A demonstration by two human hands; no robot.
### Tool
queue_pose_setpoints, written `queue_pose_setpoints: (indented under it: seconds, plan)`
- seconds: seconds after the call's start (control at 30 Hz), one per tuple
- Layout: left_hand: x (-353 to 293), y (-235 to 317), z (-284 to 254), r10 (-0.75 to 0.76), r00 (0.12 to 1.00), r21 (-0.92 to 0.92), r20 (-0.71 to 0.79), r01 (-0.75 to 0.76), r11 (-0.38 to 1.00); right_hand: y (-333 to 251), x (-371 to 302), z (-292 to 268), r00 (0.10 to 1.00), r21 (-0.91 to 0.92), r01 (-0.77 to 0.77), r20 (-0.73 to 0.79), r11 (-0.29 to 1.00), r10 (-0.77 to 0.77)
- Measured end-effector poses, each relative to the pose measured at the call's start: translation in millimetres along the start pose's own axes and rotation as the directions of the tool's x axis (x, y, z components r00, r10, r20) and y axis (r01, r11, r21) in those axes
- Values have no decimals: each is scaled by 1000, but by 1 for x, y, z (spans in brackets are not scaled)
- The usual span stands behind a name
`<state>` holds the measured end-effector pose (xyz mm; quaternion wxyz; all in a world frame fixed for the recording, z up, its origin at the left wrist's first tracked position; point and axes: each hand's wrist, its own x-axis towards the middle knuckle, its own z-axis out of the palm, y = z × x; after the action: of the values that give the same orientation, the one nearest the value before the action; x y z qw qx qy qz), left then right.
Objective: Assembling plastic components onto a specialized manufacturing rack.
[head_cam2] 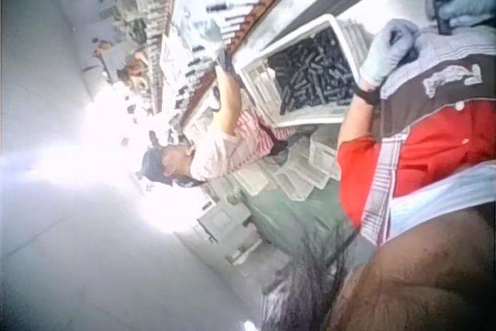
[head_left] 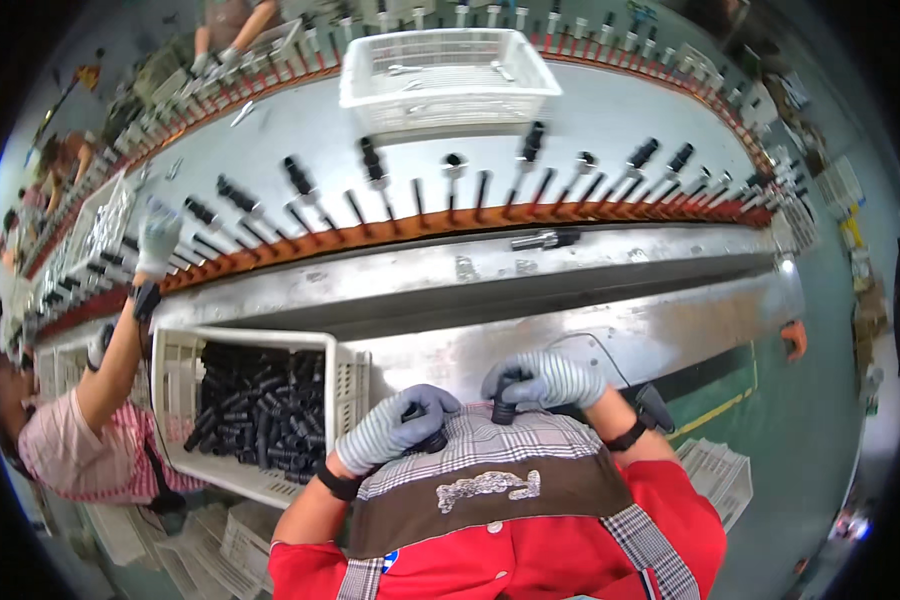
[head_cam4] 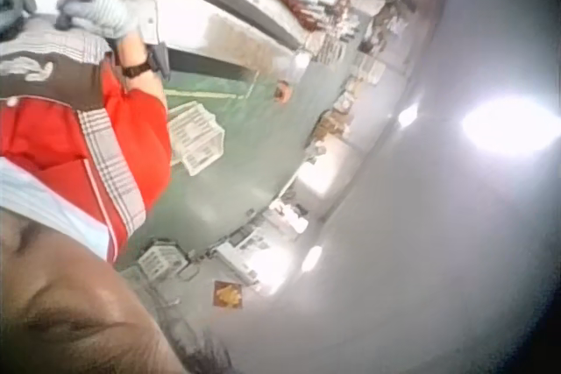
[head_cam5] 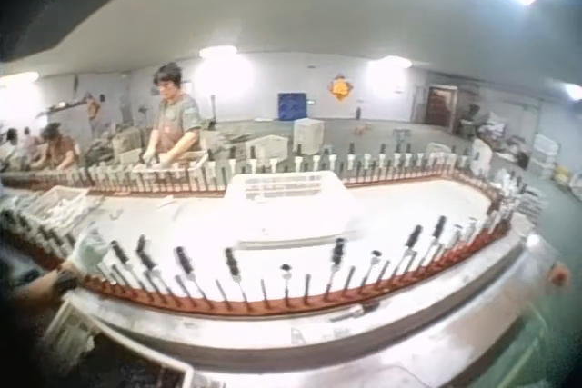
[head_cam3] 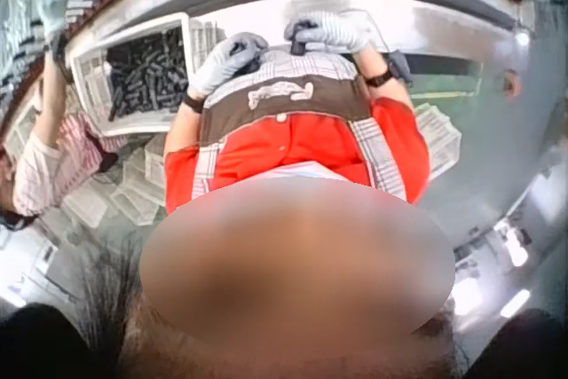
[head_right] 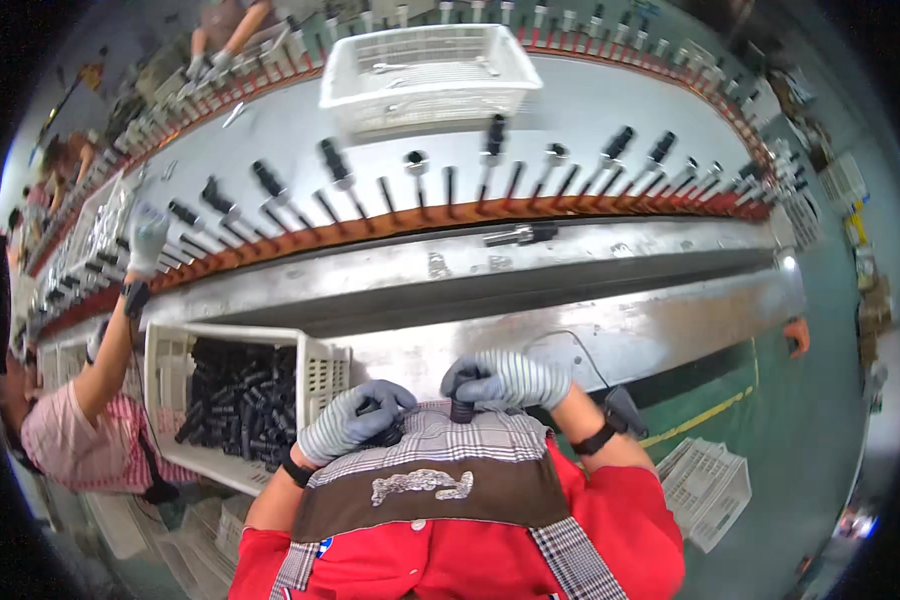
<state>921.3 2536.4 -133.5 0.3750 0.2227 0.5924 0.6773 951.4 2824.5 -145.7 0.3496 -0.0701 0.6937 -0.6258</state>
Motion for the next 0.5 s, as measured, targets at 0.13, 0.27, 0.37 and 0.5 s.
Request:
queue_pose_setpoints:
  seconds: [0.13, 0.27, 0.37, 0.5]
  plan:
    - [88, 31, 69, -167, 945, 83, 280, 149, 985, 26, -71, -12, 966, 350, 177, -243, 920, -94]
    - [208, 49, 128, -158, 954, 106, 254, 134, 985, 59, -125, -48, 812, 676, 459, -583, 577, 37]
    - [331, 56, 190, 278, 960, 141, -12, -274, 951, 83, -159, -88, 706, 630, 583, -705, 513, 65]
    - [492, 64, 256, 644, 729, -60, -234, -672, 738, 112, -196, -131, 656, 661, 693, -744, 288, 129]
